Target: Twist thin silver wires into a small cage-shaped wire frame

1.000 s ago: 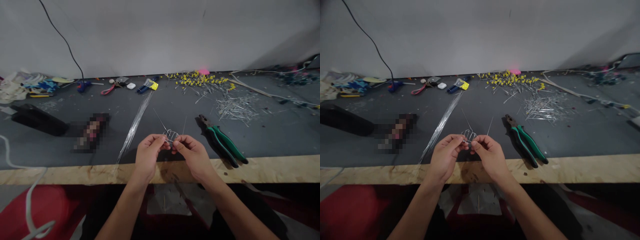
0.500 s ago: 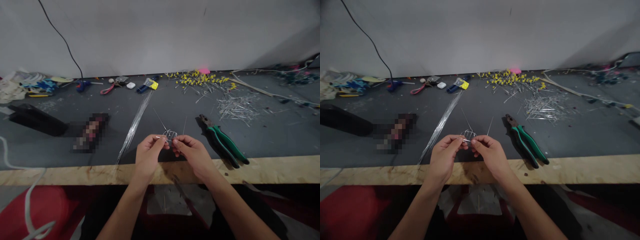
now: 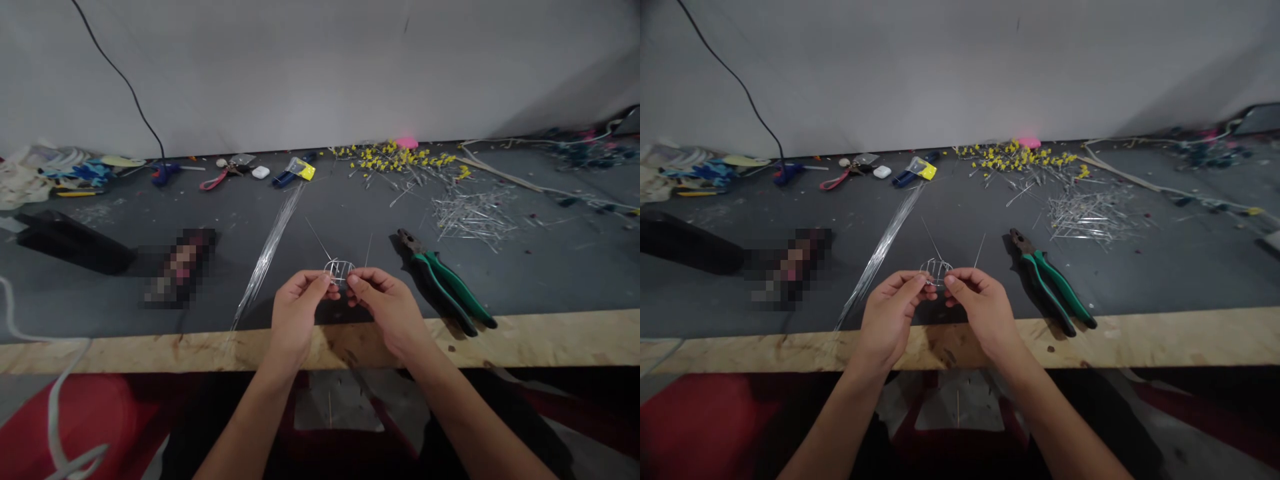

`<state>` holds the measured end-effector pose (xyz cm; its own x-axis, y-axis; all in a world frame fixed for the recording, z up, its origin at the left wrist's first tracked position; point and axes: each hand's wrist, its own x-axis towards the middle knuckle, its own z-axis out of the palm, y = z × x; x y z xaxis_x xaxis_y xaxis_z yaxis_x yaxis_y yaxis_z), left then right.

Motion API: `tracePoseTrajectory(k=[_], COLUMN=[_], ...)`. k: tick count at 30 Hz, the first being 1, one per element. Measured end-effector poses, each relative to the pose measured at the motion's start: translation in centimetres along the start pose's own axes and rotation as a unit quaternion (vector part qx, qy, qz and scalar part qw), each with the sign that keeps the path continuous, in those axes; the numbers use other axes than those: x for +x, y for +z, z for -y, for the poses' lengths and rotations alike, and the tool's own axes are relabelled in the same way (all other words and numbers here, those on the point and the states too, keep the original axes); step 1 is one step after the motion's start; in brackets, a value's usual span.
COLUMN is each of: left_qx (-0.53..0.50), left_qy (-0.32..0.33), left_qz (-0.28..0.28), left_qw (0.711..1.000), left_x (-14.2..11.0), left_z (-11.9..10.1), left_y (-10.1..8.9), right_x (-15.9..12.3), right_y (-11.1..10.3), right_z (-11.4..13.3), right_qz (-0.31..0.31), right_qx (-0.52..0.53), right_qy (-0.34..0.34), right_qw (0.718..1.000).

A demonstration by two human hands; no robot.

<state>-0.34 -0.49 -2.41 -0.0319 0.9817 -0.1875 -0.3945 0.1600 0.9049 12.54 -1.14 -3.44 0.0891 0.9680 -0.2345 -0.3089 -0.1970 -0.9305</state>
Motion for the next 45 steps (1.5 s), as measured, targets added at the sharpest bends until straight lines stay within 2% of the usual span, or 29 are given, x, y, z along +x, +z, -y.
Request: tracePoseTrajectory(k=[7, 14, 22, 35, 45], left_qx=[-0.042, -0.059, -0.059, -0.064, -0.069], left_qy=[0.014, 0.021, 0.027, 0.028, 0.029], left_qz=[-0.010, -0.040, -0.031, -0.028, -0.030], left_qw=[0.999, 0.997, 0.997, 0.997, 0.997], left_x=[-0.1, 0.0, -0.2, -0.4, -0.2], left_z=[0.6, 1.0, 1.2, 1.1, 1.1], left_y=[0.2, 0.8, 0.9, 0.8, 0.8], right_x=[0.0, -0.1, -0.2, -0.4, -0.4], right_y=[0.8, 1.1, 1.1, 1.4, 1.4], right_z=[-0.6, -0.6, -0.4, -0.3, -0.6], right_qz=[-0.038, -0.038, -0.042, -0.059, -0.038], right_qx=[0.050, 0.085, 0.080, 0.038, 0.033], right_qy=[0.002, 0.019, 0.020, -0.029, -0.044], right_qw=[0.998, 0.995, 0.996, 0.997, 0.998])
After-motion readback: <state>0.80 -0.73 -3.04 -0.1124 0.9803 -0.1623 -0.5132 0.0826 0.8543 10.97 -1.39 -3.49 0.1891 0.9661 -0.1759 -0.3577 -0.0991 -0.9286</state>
